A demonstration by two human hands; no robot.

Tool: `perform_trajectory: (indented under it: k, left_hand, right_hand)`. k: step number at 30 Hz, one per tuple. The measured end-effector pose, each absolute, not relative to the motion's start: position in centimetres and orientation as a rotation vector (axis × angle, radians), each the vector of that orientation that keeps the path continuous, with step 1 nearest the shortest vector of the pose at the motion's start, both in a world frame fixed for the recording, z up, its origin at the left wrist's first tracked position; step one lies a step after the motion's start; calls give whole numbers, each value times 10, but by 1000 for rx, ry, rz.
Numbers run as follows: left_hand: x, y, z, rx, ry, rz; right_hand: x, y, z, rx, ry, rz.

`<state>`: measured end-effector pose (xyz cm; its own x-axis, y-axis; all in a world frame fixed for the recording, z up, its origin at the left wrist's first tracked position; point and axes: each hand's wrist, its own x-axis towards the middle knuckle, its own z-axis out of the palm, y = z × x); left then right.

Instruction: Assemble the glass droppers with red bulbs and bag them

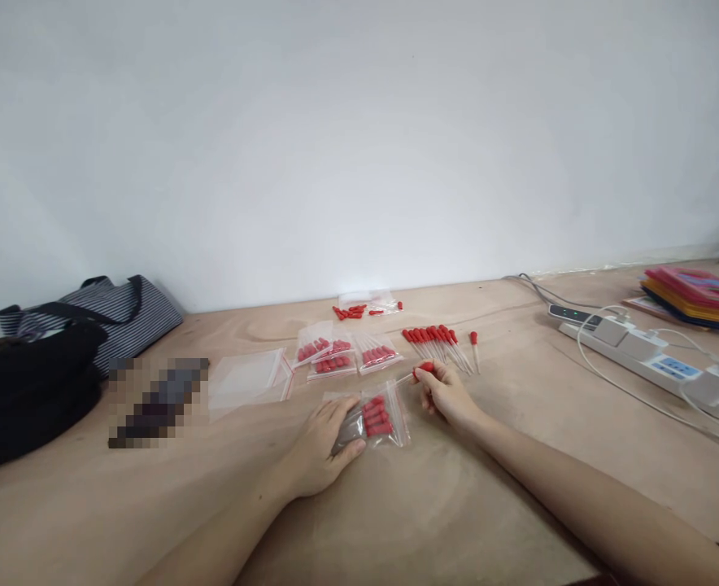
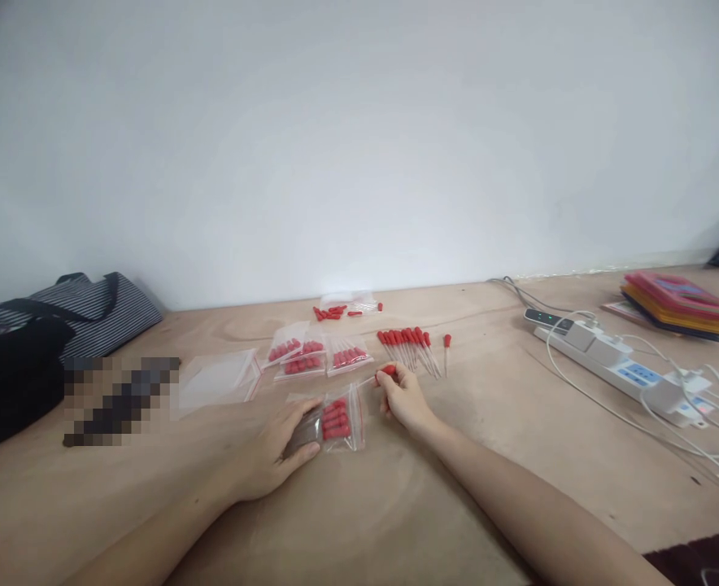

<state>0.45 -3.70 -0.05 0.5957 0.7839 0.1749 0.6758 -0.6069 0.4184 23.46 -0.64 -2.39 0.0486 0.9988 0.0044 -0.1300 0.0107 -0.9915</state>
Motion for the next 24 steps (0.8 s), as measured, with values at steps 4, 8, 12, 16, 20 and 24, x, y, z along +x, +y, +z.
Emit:
perform_trajectory:
  k: [4,8,12,16,20,24]
  left_hand:
    - [4,-38,-1,2527,1206,464]
    - [4,-38,-2,2535,1229,423]
    - [3,-38,-2,2565,1235,427]
    - [3,-37,-4,2583,1224,418]
    - [2,-36,-5,2566,1233,402]
    - [3,-35,-6,2569,1228,384]
  right_hand:
    - [232,-12,-22,-1129,-1131,1303]
    - [229,-16,-21,-1052,-1193,1476]
    - [233,-11,-18,-1081,-1151,1457]
    - [238,-6,-18,-1120,-1137,1421]
    - [234,-10,-20,-1064,-1270,1555]
    - [228,-11,-23,-1015,-1468,1571]
